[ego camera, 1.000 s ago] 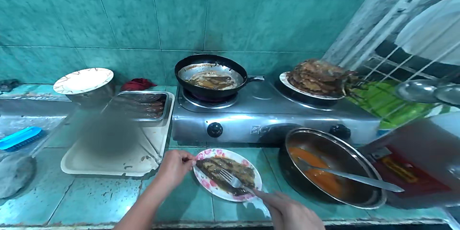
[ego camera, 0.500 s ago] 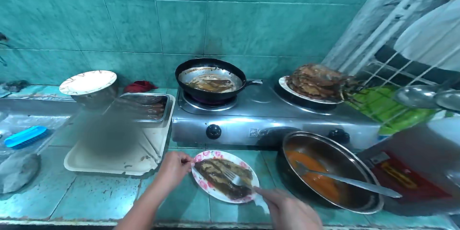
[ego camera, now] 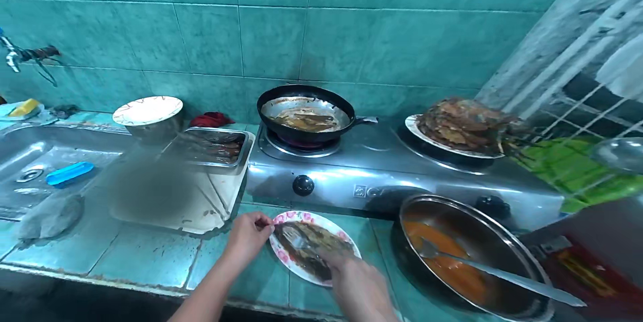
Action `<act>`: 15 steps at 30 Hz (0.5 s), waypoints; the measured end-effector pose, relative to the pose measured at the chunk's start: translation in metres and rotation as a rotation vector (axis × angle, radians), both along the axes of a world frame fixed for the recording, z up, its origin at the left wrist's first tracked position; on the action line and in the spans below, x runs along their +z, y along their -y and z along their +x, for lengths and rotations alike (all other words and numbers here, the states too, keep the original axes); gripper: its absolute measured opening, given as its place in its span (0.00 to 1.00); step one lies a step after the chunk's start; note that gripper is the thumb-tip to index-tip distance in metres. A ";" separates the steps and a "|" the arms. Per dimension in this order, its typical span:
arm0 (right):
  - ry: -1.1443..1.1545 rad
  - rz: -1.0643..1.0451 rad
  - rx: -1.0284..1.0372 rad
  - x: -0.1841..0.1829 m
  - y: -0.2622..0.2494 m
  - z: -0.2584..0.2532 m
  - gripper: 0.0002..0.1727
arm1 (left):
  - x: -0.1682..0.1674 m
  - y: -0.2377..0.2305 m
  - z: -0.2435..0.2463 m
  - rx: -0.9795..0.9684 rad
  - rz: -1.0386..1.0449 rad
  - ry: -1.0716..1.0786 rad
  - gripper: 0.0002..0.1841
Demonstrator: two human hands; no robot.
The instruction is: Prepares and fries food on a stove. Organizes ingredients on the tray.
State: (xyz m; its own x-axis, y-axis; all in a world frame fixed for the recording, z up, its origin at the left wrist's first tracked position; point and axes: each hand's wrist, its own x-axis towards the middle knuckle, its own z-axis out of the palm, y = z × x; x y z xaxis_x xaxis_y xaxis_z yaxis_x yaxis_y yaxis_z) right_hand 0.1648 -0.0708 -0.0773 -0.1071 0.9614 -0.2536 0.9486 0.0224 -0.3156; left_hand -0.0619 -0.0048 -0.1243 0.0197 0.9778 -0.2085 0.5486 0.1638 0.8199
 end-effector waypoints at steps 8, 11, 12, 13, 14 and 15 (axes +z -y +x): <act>0.003 -0.003 0.068 0.003 0.009 0.013 0.27 | -0.002 0.007 0.009 0.093 0.029 -0.056 0.10; -0.028 0.053 0.069 0.003 0.018 0.022 0.26 | -0.001 0.009 0.011 0.114 0.026 -0.035 0.10; -0.051 0.095 0.059 0.006 0.022 0.029 0.26 | -0.001 0.010 0.012 0.123 0.026 -0.019 0.09; -0.071 0.125 0.040 0.008 0.025 0.037 0.25 | -0.002 0.011 0.012 0.134 0.030 -0.004 0.09; -0.070 0.131 0.017 0.009 0.026 0.044 0.25 | -0.003 0.012 0.013 0.146 0.037 0.010 0.09; -0.047 0.119 -0.001 0.007 0.025 0.050 0.25 | -0.004 0.013 0.014 0.156 0.041 0.020 0.09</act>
State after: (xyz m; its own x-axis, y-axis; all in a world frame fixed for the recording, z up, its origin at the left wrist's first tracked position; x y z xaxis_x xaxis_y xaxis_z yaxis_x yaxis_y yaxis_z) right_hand 0.2151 -0.0963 -0.0705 -0.1154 0.9844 -0.1327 0.9330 0.0616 -0.3546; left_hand -0.0480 -0.0179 -0.1280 -0.1289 0.9770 -0.1698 0.5028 0.2120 0.8380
